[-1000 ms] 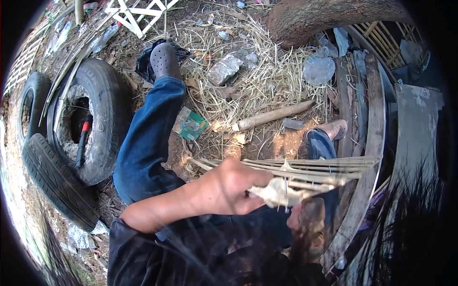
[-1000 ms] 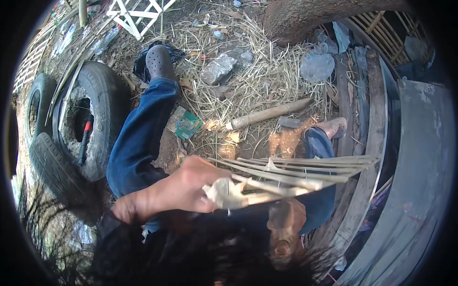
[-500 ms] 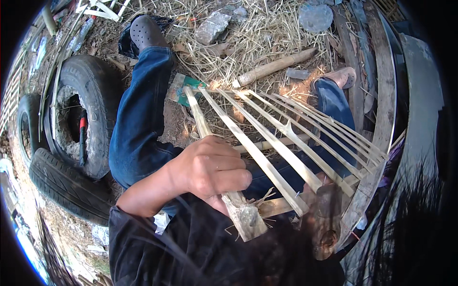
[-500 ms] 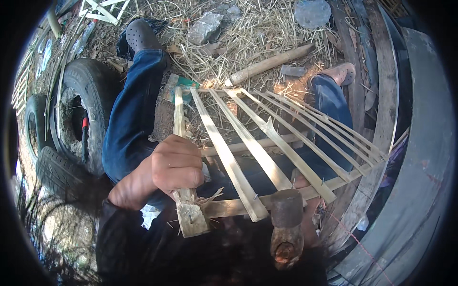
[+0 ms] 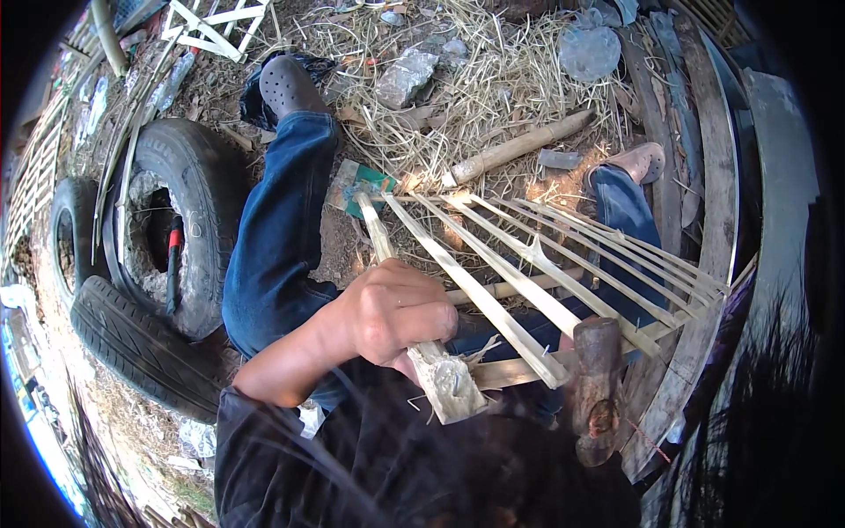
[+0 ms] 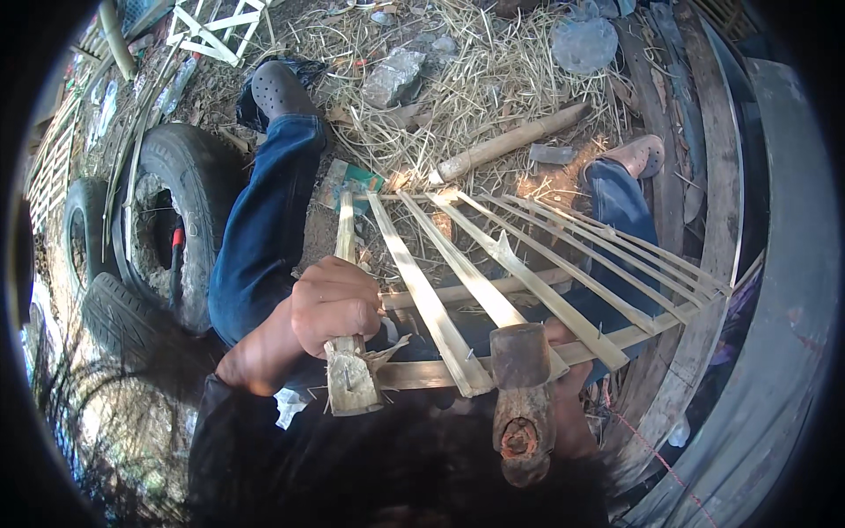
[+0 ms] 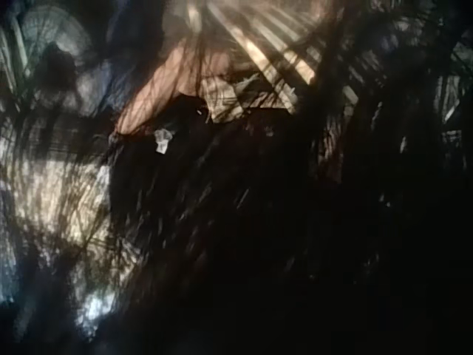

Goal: The person constructs a bamboo lattice by positioning thin bamboo strips and securing them with nails using a hammer.

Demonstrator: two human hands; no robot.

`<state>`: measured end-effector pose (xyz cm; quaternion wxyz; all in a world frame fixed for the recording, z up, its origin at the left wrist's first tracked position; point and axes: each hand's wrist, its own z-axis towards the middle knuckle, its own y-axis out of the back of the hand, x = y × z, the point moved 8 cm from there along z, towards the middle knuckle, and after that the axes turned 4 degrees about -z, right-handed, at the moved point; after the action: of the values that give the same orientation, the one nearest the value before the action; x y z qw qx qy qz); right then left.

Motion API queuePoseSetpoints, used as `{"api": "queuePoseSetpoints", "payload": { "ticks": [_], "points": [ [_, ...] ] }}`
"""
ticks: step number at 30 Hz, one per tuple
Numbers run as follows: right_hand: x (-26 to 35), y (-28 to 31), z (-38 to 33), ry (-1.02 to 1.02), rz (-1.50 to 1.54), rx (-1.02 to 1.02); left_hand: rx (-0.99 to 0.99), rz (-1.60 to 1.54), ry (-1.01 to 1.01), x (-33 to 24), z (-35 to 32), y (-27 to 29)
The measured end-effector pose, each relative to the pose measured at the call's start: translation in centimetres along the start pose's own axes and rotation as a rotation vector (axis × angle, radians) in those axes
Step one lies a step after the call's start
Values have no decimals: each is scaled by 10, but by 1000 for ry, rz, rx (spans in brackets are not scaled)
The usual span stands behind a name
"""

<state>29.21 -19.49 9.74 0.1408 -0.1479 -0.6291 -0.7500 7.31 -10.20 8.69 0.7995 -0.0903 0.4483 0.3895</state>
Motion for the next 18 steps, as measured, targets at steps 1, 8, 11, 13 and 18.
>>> {"api": "queuePoseSetpoints", "payload": {
  "ticks": [1, 8, 11, 13, 18],
  "points": [
    [-1, -3, 1, -6, 3, 8, -18, -11, 9, 1, 1, 3],
    [-15, -40, 14, -142, 45, 104, -167, -63, 66, 16, 9, 33],
    [-19, -58, 22, -203, 80, 144, -231, -8, 122, 32, 2, 46],
    [-11, -56, 31, -118, 172, 87, -311, 41, 161, 41, 1, 54],
    [16, -39, 39, 102, 310, -82, -420, 74, 171, 46, 5, 69]
  ]
}}
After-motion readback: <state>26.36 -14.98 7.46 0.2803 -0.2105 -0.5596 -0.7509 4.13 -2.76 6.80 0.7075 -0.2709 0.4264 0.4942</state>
